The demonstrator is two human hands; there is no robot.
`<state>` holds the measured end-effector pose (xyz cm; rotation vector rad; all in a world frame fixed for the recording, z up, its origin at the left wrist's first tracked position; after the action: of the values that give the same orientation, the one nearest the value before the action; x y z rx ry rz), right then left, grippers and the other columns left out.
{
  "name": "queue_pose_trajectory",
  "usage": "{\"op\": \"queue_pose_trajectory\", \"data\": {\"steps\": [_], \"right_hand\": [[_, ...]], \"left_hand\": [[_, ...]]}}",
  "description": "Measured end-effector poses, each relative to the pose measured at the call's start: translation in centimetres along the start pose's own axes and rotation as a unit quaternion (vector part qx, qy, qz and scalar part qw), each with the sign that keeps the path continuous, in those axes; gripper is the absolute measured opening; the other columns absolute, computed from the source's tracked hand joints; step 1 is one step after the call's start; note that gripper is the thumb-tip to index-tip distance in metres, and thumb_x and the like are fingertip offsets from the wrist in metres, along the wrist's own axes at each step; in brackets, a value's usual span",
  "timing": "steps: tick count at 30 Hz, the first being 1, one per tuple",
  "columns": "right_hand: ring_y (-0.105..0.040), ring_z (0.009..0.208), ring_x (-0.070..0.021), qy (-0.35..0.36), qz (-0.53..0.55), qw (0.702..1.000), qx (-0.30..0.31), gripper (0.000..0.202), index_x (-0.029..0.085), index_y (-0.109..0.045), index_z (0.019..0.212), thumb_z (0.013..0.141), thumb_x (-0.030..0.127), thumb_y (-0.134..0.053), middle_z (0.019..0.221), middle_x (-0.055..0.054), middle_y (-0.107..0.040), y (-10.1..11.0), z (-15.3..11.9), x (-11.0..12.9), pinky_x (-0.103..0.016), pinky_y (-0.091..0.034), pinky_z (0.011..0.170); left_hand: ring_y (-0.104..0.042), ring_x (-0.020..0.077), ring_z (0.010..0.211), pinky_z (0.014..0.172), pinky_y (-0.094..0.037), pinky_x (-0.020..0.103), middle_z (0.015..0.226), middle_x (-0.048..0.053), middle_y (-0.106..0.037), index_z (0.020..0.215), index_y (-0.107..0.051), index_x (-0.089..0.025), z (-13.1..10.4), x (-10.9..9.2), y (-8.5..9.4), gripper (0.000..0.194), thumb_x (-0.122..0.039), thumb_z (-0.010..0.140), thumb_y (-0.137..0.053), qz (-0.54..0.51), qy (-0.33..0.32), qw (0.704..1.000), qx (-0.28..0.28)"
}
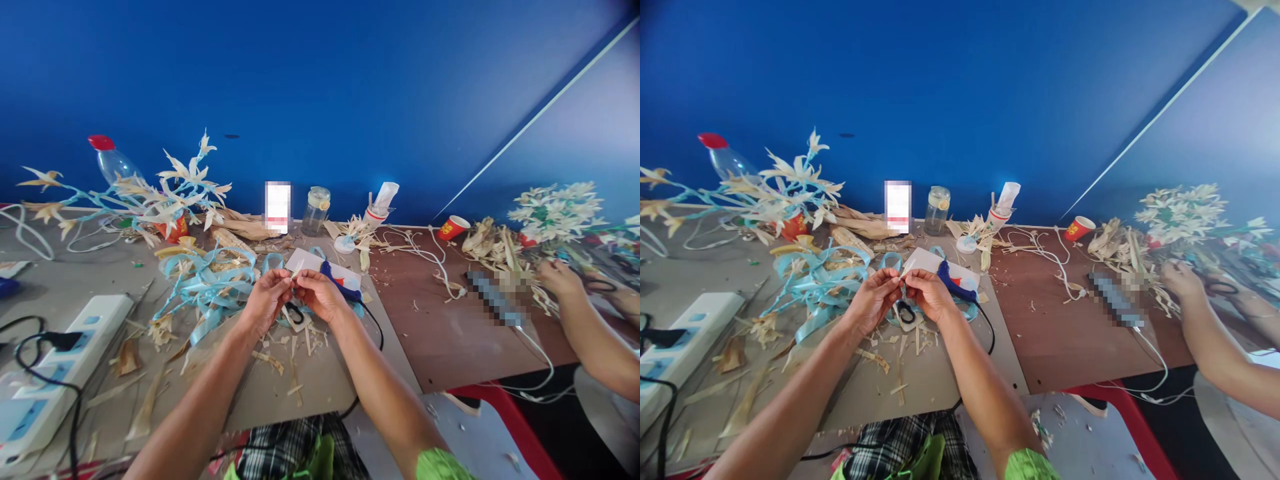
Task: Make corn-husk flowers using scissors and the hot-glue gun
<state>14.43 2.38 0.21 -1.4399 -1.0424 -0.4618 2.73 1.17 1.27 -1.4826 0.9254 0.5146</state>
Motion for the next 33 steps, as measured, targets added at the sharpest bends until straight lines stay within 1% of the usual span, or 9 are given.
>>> {"op": "queue_pose_trajectory", "data": {"steps": [7,15,22,29,33], "right_hand": [[-0.047,0.050,-0.0070,0.034,-0.014,0.999,-0.016,0.019,0.016,-0.061,0.064,0.058,0.024,-0.076,0.059,0.004,-0.057,-0.29,0.08,-0.49,-0.022,-0.039,0.054],[-0.047,0.047,-0.0077,0.049,-0.055,0.996,-0.051,0.018,0.017,-0.057,0.062,0.059,0.026,-0.073,0.056,0.004,-0.056,-0.20,0.11,-0.69,-0.023,-0.038,0.052],[-0.049,0.046,-0.0078,0.054,-0.061,0.996,-0.049,0.014,0.016,-0.057,0.060,0.060,0.024,-0.069,0.055,0.003,-0.057,-0.37,-0.07,-0.45,-0.022,-0.038,0.050],[-0.050,0.046,-0.0081,0.069,-0.025,0.997,-0.034,0.012,0.017,-0.056,0.059,0.063,0.022,-0.066,0.054,0.003,-0.056,-0.26,0.03,-0.45,-0.021,-0.038,0.046],[-0.052,0.049,-0.0083,0.060,-0.018,0.998,-0.027,0.014,0.016,-0.057,0.060,0.063,0.023,-0.069,0.055,0.003,-0.057,-0.32,0.02,-0.33,-0.020,-0.039,0.047]], "left_hand": [[-0.046,0.0022,0.049,0.048,-0.035,0.015,0.066,-0.004,-0.056,0.083,-0.051,-0.015,0.18,0.47,0.08,0.034,-0.021,0.061,-0.076,-0.022,-0.003,1.000,-0.003],[-0.047,0.0036,0.048,0.049,-0.034,0.016,0.061,-0.005,-0.054,0.079,-0.050,-0.015,-0.02,0.65,-0.35,0.032,-0.021,0.061,-0.076,-0.008,0.000,1.000,-0.010],[-0.048,0.0046,0.048,0.050,-0.037,0.017,0.061,-0.004,-0.056,0.078,-0.052,-0.014,-0.11,0.78,-0.52,0.030,-0.021,0.061,-0.076,-0.015,0.004,1.000,-0.006],[-0.052,0.0067,0.050,0.051,-0.040,0.019,0.066,0.000,-0.059,0.078,-0.056,-0.013,-0.24,0.70,-0.77,0.022,-0.026,0.069,-0.070,-0.018,0.018,0.999,0.027],[-0.051,0.0061,0.048,0.050,-0.040,0.018,0.066,-0.001,-0.060,0.081,-0.056,-0.013,-0.21,0.67,-0.51,0.024,-0.025,0.069,-0.072,-0.004,0.021,0.999,0.027]]}}
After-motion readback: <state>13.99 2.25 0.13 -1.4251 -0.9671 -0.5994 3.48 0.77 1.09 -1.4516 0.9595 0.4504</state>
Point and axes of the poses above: each hand's wrist, its own z-axis towards the middle knuckle, its own y-axis out of the back of the hand, x = y × z, the point moved 3 cm from there along z, towards the middle knuckle
